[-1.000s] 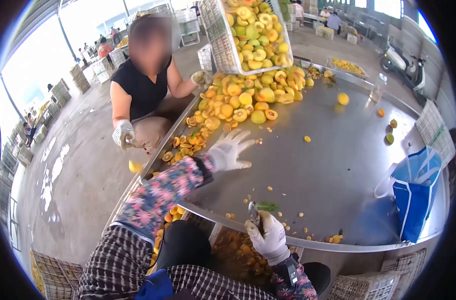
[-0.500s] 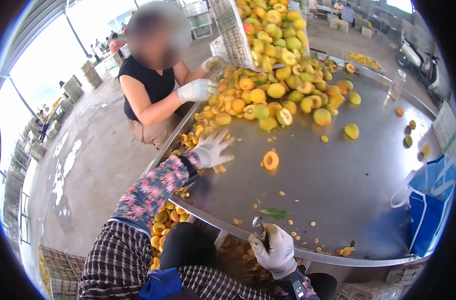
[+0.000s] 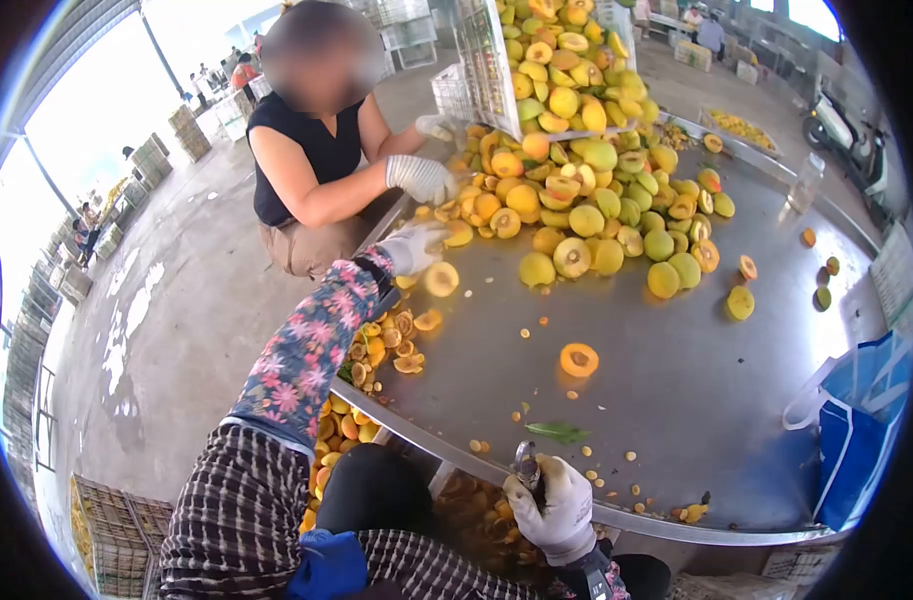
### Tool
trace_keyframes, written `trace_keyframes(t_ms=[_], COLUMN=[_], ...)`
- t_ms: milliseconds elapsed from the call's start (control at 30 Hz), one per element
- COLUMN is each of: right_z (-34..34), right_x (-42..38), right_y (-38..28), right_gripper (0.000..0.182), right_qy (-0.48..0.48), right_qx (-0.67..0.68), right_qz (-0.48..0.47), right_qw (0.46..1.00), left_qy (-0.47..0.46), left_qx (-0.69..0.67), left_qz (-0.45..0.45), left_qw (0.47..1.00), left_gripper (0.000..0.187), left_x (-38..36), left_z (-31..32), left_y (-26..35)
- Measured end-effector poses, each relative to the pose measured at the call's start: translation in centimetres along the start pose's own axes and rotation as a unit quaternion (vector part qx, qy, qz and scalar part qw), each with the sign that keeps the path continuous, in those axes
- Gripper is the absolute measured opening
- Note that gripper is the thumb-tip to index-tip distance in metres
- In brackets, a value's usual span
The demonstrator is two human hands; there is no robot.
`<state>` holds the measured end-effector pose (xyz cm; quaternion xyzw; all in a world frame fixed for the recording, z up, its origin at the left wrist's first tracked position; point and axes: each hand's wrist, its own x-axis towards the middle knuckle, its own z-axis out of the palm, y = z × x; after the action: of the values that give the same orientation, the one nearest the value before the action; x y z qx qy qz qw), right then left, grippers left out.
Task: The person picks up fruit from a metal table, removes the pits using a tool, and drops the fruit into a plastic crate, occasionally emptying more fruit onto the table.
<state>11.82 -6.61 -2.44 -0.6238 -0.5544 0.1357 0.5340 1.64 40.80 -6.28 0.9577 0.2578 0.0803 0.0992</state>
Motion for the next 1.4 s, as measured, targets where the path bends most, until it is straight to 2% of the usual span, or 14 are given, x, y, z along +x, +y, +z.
trace_keyframes(t_ms=[67,167,200,333,433,533,600,667,733,1000,1133,1233,1333,1400], right_z=[-0.2,-0.3,-0.1,0.9,0.6,0.6,0.6,0.7,0.8,0.8,1.1,1.2,1.1,1.2], right_x=[0.1,0.4,0.2,-0.4,-0.3,-0.7,-0.6,-0.8,-0.7,-0.9,-0.9,-1.4,-1.6,-1.3], right_y=[-0.1,0.2,0.1,-0.2,-1.0,-0.2,-0.3,-0.4,-0.2,0.5,0.8,1.4,1.8,1.5], right_gripper=[0.032,0.032,0.032,0.030,0.033,0.035,0.035,0.035,0.035,0.033,0.032,0.032,0.035,0.037], right_qy=[-0.005,-0.002,-0.001,0.037,0.031,0.020,0.023,0.026,0.026,0.019,0.037,0.048,0.046,0.043], right_qx=[-0.006,-0.009,-0.007,-0.049,0.016,0.000,-0.003,-0.005,-0.010,-0.011,-0.009,0.016,0.071,0.075], right_qz=[-0.005,-0.017,-0.020,0.014,0.051,0.067,0.057,0.053,0.048,0.011,0.022,0.034,0.042,0.045], right_qw=[1.000,1.000,1.000,0.998,0.998,0.998,0.998,0.998,0.998,1.000,0.999,0.998,0.996,0.995], left_qy=[-0.089,-0.075,-0.055,-0.081,-0.118,-0.225,-0.304,-0.206,-0.118,-0.198,-0.104,0.023,0.043,-0.034], left_qx=[-0.037,0.176,0.056,0.001,0.299,0.069,-0.075,-0.094,-0.062,-0.006,-0.214,-0.145,0.016,0.091], left_qz=[0.004,0.178,0.089,0.053,0.300,0.169,0.090,0.135,0.005,0.058,0.040,0.026,-0.010,-0.052], left_qw=[0.995,0.965,0.993,0.995,0.898,0.957,0.945,0.965,0.991,0.978,0.970,0.989,0.999,0.994], left_gripper=[0.048,0.051,0.047,0.039,0.037,0.040,0.039,0.041,0.052,0.055,0.045,0.051,0.063,0.067], left_x=[0.4,-1.0,-2.3,-7.1,-9.8,-12.9,-13.9,-13.8,-14.6,-16.4,-17.4,-18.0,-19.9,-19.8], left_z=[0.8,1.1,1.5,1.6,0.7,-0.9,-4.0,-3.0,-4.9,-3.4,-5.0,-4.7,-4.1,-4.4], left_y=[-1.2,-2.3,-2.2,-2.0,-2.3,-2.0,-0.2,-2.2,3.2,5.1,5.6,2.3,2.3,4.2])
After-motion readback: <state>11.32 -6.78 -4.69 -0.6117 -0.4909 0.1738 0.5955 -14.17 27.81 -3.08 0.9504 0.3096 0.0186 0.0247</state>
